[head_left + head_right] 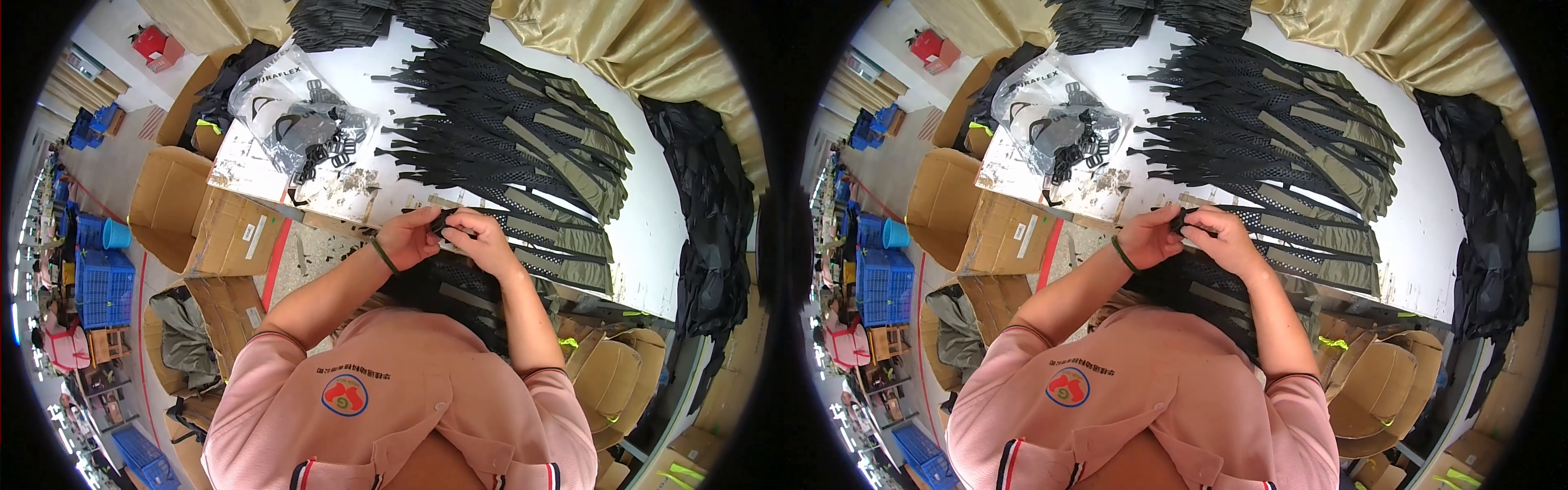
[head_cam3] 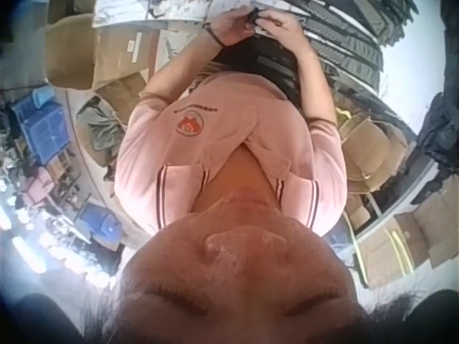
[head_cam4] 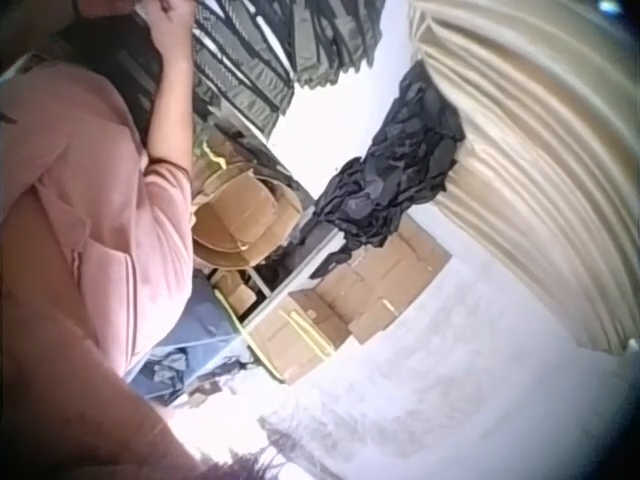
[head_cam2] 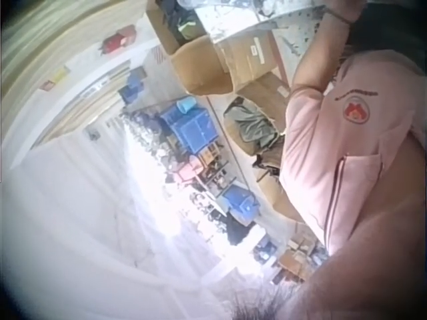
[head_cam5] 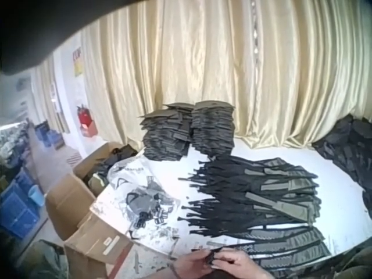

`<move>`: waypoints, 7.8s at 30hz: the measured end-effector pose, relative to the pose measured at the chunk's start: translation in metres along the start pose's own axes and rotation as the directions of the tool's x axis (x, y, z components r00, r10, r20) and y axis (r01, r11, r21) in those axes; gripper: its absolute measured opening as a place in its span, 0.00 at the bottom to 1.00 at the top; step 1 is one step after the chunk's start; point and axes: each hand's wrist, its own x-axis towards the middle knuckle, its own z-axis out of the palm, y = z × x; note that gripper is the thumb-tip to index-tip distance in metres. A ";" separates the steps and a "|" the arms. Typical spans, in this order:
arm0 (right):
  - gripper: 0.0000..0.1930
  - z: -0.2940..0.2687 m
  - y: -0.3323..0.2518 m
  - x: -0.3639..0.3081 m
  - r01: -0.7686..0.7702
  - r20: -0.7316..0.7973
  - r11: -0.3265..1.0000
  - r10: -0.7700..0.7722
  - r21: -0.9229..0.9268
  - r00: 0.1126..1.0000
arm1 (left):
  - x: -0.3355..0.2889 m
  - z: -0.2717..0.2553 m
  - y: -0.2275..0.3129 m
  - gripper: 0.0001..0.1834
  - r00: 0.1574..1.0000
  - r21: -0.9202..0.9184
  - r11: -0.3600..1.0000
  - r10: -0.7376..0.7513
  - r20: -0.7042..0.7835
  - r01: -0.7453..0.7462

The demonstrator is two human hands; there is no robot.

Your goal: Assembling black mesh straps by attaching plastic buckles.

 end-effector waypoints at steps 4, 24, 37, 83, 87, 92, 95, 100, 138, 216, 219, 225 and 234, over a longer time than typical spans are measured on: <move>0.06 0.001 -0.004 0.000 0.060 -0.011 0.993 -0.061 -0.101 0.998 | 0.001 0.000 -0.004 0.10 1.000 0.027 1.000 0.001 -0.017 -0.001; 0.07 0.010 -0.014 -0.003 0.092 -0.160 0.957 -0.140 -0.275 0.977 | -0.003 0.021 0.002 0.08 0.983 0.221 0.972 0.110 -0.149 -0.075; 0.09 0.021 -0.016 -0.013 -0.147 -0.214 0.922 0.235 0.359 0.948 | 0.004 0.017 -0.008 0.06 0.846 0.651 0.668 0.528 -0.073 -0.360; 0.13 -0.002 0.034 0.017 0.116 -0.048 0.582 -0.259 -0.805 0.965 | -0.082 0.010 0.041 0.19 0.844 0.867 -0.498 0.463 0.271 -0.006; 0.06 0.009 0.038 0.029 0.042 -0.053 0.760 -0.100 -0.649 0.994 | -0.033 -0.011 0.039 0.19 0.782 0.746 -0.657 0.410 0.470 -0.104; 0.05 -0.011 0.048 0.019 -0.029 -0.042 0.836 0.007 -0.548 0.999 | -0.013 -0.025 0.045 0.15 0.941 0.935 -0.355 0.320 0.114 0.008; 0.06 -0.014 0.040 0.019 -0.055 -0.054 0.799 0.028 -0.599 0.998 | -0.020 -0.017 0.049 0.14 0.964 0.998 0.065 0.263 -0.030 0.013; 0.08 -0.002 0.039 0.031 -0.157 0.038 0.922 0.181 -0.353 0.983 | -0.020 -0.013 0.040 0.12 0.784 0.898 -0.346 0.462 0.415 -0.272; 0.07 0.006 0.013 0.036 -0.313 0.162 0.889 0.273 0.335 0.948 | -0.030 -0.014 0.043 0.12 0.973 0.538 0.813 0.223 0.062 -0.221; 0.04 0.007 -0.023 0.008 0.140 0.048 0.944 -0.132 -0.300 0.990 | -0.005 -0.021 0.009 0.14 0.977 0.279 0.939 0.172 0.124 -0.200; 0.05 0.011 -0.014 0.010 0.106 -0.015 0.958 -0.114 -0.266 0.993 | -0.003 -0.023 0.015 0.14 0.976 0.311 0.926 0.184 0.121 -0.213; 0.10 0.024 -0.013 0.012 -0.031 -0.103 0.984 0.049 0.175 0.993 | -0.009 -0.017 0.014 0.13 0.967 0.387 0.891 0.253 0.013 -0.238; 0.06 0.013 -0.024 0.003 0.137 -0.166 0.922 -0.208 -0.363 0.964 | 0.005 -0.006 -0.013 0.08 0.962 0.054 0.961 0.267 0.062 -0.271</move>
